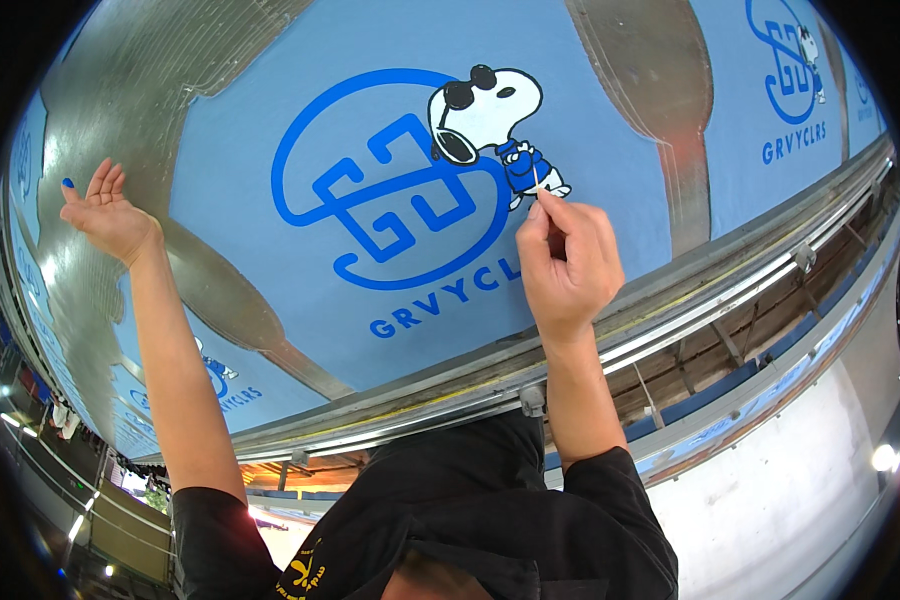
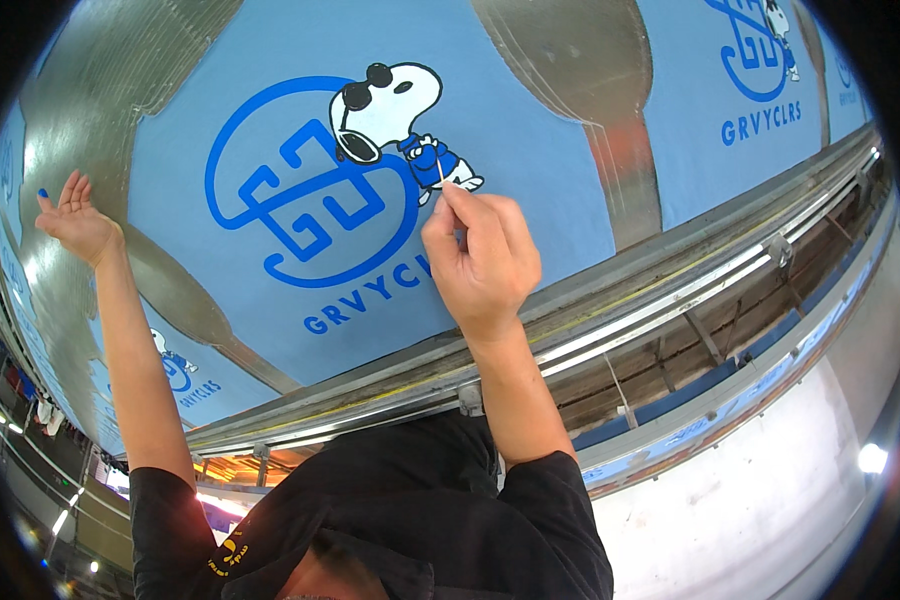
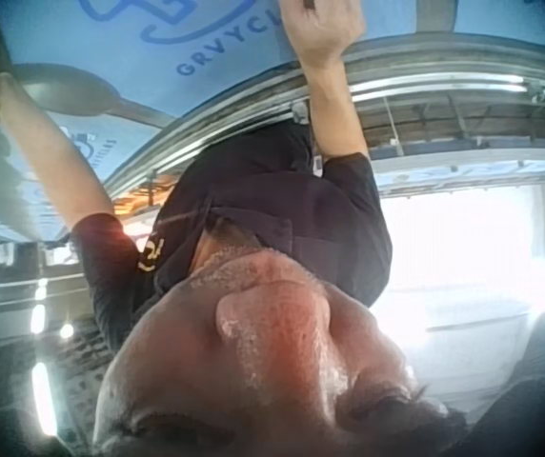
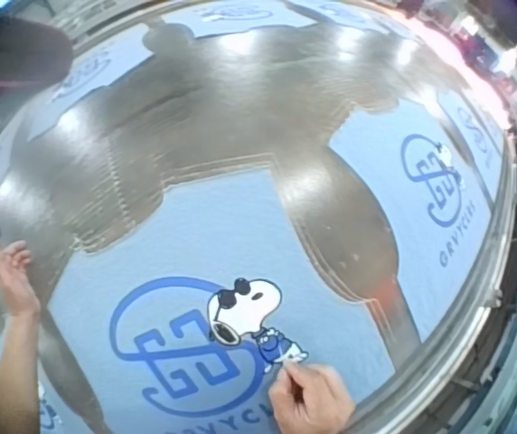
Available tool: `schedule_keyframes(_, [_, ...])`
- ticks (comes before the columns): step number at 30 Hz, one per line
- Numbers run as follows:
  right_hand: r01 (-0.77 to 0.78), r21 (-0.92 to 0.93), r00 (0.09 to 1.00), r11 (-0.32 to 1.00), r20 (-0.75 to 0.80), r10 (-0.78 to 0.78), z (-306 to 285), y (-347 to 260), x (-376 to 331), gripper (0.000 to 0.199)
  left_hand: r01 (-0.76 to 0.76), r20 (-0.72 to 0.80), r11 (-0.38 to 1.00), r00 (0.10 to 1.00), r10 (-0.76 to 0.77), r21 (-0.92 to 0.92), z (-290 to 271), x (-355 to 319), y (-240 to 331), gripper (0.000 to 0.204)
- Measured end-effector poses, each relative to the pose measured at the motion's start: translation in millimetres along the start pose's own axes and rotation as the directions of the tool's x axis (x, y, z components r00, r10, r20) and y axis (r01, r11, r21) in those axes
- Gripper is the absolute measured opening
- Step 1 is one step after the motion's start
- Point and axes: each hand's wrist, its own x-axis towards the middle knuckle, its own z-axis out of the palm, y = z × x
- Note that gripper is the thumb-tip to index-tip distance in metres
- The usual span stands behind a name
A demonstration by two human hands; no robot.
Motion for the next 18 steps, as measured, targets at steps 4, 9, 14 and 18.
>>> schedule_keyframes(4, [0.036,-0.009,0.999,0.999,-0.003,-0.036,2.8,1.3,2.3,0.022,0.009,0.003,1.0,1.0,-0.009,-0.008,1.0,-0.5,1.0,0.093])
schedule_keyframes(9, [0.051,-0.03,0.999,0.998,0.009,-0.051,3.5,1.2,4.6,0.024,-0.004,0.006,1.0,1.0,0.004,0.012,2.1,-2.2,3.7,0.096])
schedule_keyframes(14, [0.053,-0.035,0.999,0.998,0.004,-0.053,4.8,1.3,5.0,0.024,-0.014,0.006,1.0,1.0,0.014,0.019,1.7,-1.7,3.3,0.097])
schedule_keyframes(18, [0.051,-0.044,0.999,0.998,-0.005,-0.051,5.5,1.5,5.1,0.024,-0.019,0.01,1.0,1.0,0.019,0.009,1.1,-0.7,1.4,0.097])
